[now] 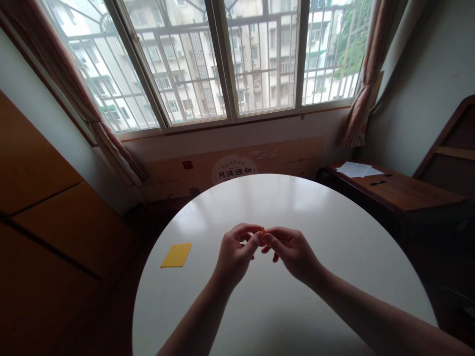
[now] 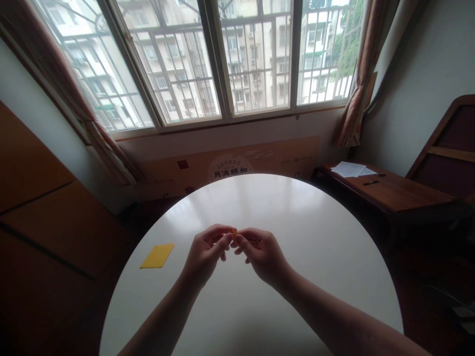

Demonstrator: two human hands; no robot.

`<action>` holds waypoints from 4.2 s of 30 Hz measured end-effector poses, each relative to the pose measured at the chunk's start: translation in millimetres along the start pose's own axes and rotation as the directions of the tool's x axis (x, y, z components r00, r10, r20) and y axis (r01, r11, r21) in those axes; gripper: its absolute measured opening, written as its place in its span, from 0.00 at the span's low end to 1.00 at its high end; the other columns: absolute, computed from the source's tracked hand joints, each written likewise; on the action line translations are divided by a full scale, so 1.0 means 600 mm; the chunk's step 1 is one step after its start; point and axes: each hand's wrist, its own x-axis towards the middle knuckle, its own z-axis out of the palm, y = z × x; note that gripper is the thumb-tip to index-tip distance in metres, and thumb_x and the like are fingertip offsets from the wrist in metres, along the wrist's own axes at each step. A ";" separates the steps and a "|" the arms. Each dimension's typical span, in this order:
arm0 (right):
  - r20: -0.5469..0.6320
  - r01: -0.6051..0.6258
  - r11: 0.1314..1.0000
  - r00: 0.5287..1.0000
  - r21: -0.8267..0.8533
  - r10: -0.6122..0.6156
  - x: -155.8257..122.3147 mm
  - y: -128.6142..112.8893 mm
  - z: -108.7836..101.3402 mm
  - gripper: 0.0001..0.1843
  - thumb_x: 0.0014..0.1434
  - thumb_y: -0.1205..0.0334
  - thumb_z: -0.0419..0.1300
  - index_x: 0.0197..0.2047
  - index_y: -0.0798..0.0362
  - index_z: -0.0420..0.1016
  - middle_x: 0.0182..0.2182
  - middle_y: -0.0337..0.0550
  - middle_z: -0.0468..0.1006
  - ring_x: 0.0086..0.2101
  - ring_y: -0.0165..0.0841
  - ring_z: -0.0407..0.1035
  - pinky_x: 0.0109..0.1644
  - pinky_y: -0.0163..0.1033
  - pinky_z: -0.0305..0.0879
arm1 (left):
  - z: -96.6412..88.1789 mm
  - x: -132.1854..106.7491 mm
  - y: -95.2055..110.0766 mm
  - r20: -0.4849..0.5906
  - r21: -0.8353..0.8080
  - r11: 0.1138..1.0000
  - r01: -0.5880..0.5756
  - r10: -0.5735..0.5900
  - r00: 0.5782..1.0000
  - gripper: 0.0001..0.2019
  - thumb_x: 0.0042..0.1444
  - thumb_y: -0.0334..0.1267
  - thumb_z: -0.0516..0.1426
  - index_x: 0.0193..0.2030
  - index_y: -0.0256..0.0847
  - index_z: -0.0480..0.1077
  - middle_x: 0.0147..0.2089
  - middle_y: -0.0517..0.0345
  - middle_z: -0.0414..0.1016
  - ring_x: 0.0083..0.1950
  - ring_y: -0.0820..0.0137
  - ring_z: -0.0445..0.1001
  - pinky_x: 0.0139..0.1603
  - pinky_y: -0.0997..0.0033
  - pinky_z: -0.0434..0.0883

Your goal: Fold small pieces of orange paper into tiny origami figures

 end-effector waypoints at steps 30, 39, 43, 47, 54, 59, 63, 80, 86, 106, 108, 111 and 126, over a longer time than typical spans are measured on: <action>0.058 -0.076 0.979 0.996 0.191 0.066 0.000 -0.025 -0.005 0.15 0.59 0.50 0.68 0.36 0.55 0.76 0.28 0.43 0.81 0.30 0.33 0.76 0.30 0.34 0.70 | -0.015 0.005 0.002 0.086 -0.081 0.996 -0.044 0.051 0.995 0.11 0.53 0.43 0.67 0.35 0.36 0.81 0.36 0.51 0.79 0.30 0.69 0.75 0.23 0.76 0.69; 0.100 -0.088 0.985 0.992 0.147 0.073 0.000 -0.027 -0.007 0.17 0.60 0.48 0.67 0.37 0.55 0.77 0.29 0.45 0.82 0.31 0.35 0.77 0.30 0.36 0.70 | -0.019 0.009 0.001 0.115 -0.146 0.989 0.002 0.015 0.993 0.09 0.51 0.41 0.68 0.32 0.36 0.80 0.33 0.52 0.78 0.28 0.71 0.74 0.22 0.76 0.67; 0.113 -0.112 0.983 0.989 0.143 0.096 0.002 -0.027 -0.010 0.18 0.58 0.47 0.68 0.36 0.55 0.77 0.29 0.45 0.82 0.31 0.35 0.77 0.30 0.36 0.70 | -0.021 0.009 0.001 0.157 -0.189 0.981 0.046 -0.016 0.987 0.10 0.51 0.41 0.69 0.34 0.36 0.80 0.31 0.53 0.78 0.28 0.70 0.74 0.21 0.77 0.66; 0.115 -0.091 0.988 0.990 0.126 0.076 0.001 -0.029 -0.009 0.18 0.58 0.47 0.67 0.36 0.55 0.77 0.29 0.45 0.82 0.32 0.36 0.77 0.30 0.36 0.69 | -0.021 0.009 0.003 0.156 -0.187 0.982 0.040 -0.011 0.988 0.09 0.52 0.41 0.68 0.33 0.36 0.80 0.31 0.53 0.78 0.28 0.71 0.74 0.21 0.78 0.66; 0.022 0.028 0.999 0.999 0.033 -0.029 -0.001 -0.020 -0.004 0.15 0.58 0.49 0.68 0.36 0.53 0.75 0.30 0.44 0.82 0.34 0.38 0.78 0.32 0.38 0.71 | -0.015 0.009 0.002 0.081 -0.106 0.994 0.013 -0.004 0.997 0.09 0.53 0.41 0.67 0.32 0.36 0.80 0.29 0.53 0.79 0.28 0.70 0.74 0.20 0.78 0.66; -0.020 0.096 0.990 0.995 -0.103 -0.098 -0.002 -0.013 -0.003 0.11 0.59 0.53 0.68 0.36 0.51 0.75 0.30 0.43 0.81 0.33 0.38 0.77 0.35 0.40 0.72 | -0.006 0.004 0.004 -0.011 -0.019 0.999 -0.042 0.042 0.999 0.09 0.52 0.41 0.66 0.30 0.36 0.79 0.30 0.53 0.78 0.28 0.70 0.73 0.19 0.78 0.67; -0.031 0.102 0.981 0.994 -0.163 -0.108 -0.003 -0.014 -0.002 0.08 0.60 0.56 0.65 0.35 0.51 0.75 0.30 0.42 0.80 0.32 0.38 0.77 0.34 0.39 0.71 | -0.002 0.000 0.007 -0.045 0.026 0.997 -0.070 0.071 0.996 0.08 0.52 0.39 0.65 0.29 0.36 0.79 0.31 0.52 0.78 0.29 0.69 0.74 0.20 0.78 0.68; 0.070 -0.024 1.000 0.997 0.006 0.023 0.002 -0.019 -0.004 0.08 0.58 0.57 0.66 0.36 0.53 0.78 0.29 0.42 0.82 0.33 0.37 0.77 0.36 0.41 0.72 | -0.008 0.005 0.000 0.043 -0.023 0.999 0.034 -0.033 0.999 0.11 0.54 0.43 0.65 0.32 0.35 0.77 0.27 0.55 0.77 0.27 0.71 0.72 0.21 0.77 0.67; 0.078 -0.030 1.000 0.997 0.007 0.029 0.002 -0.015 -0.004 0.12 0.58 0.52 0.66 0.36 0.53 0.77 0.28 0.44 0.81 0.32 0.37 0.76 0.33 0.39 0.70 | -0.006 0.004 0.003 0.048 -0.031 0.999 0.018 -0.016 0.999 0.12 0.53 0.44 0.66 0.31 0.35 0.77 0.27 0.56 0.76 0.27 0.71 0.71 0.22 0.76 0.67; 0.136 -0.141 0.978 0.984 0.157 0.120 0.006 -0.021 -0.009 0.12 0.56 0.54 0.66 0.33 0.55 0.76 0.23 0.40 0.76 0.27 0.32 0.71 0.27 0.34 0.66 | -0.018 0.008 -0.001 0.148 0.018 0.999 0.041 -0.043 0.988 0.10 0.54 0.41 0.64 0.34 0.35 0.76 0.29 0.54 0.76 0.28 0.70 0.72 0.19 0.78 0.67; 0.141 -0.118 0.985 0.985 0.126 0.100 0.005 -0.018 -0.010 0.10 0.57 0.56 0.65 0.32 0.55 0.76 0.23 0.40 0.76 0.27 0.32 0.71 0.27 0.34 0.66 | -0.019 0.008 -0.001 0.174 0.024 0.998 0.052 -0.055 0.983 0.09 0.53 0.40 0.63 0.33 0.35 0.75 0.29 0.55 0.75 0.28 0.71 0.71 0.19 0.78 0.67; 0.164 -0.090 0.993 0.984 0.081 0.076 0.005 -0.014 -0.010 0.08 0.57 0.59 0.64 0.32 0.55 0.76 0.24 0.40 0.76 0.27 0.32 0.71 0.28 0.35 0.66 | -0.019 0.008 -0.001 0.215 0.040 0.996 0.074 -0.081 0.973 0.07 0.51 0.37 0.62 0.32 0.35 0.73 0.28 0.57 0.72 0.27 0.72 0.70 0.19 0.78 0.67; 0.241 -0.007 0.993 0.970 -0.116 0.035 0.011 -0.015 -0.022 0.02 0.55 0.69 0.61 0.31 0.56 0.76 0.25 0.39 0.75 0.26 0.30 0.67 0.29 0.34 0.63 | -0.030 0.005 -0.001 0.298 0.326 0.939 -0.106 0.004 0.955 0.05 0.48 0.28 0.56 0.32 0.37 0.72 0.32 0.59 0.72 0.32 0.73 0.70 0.25 0.79 0.64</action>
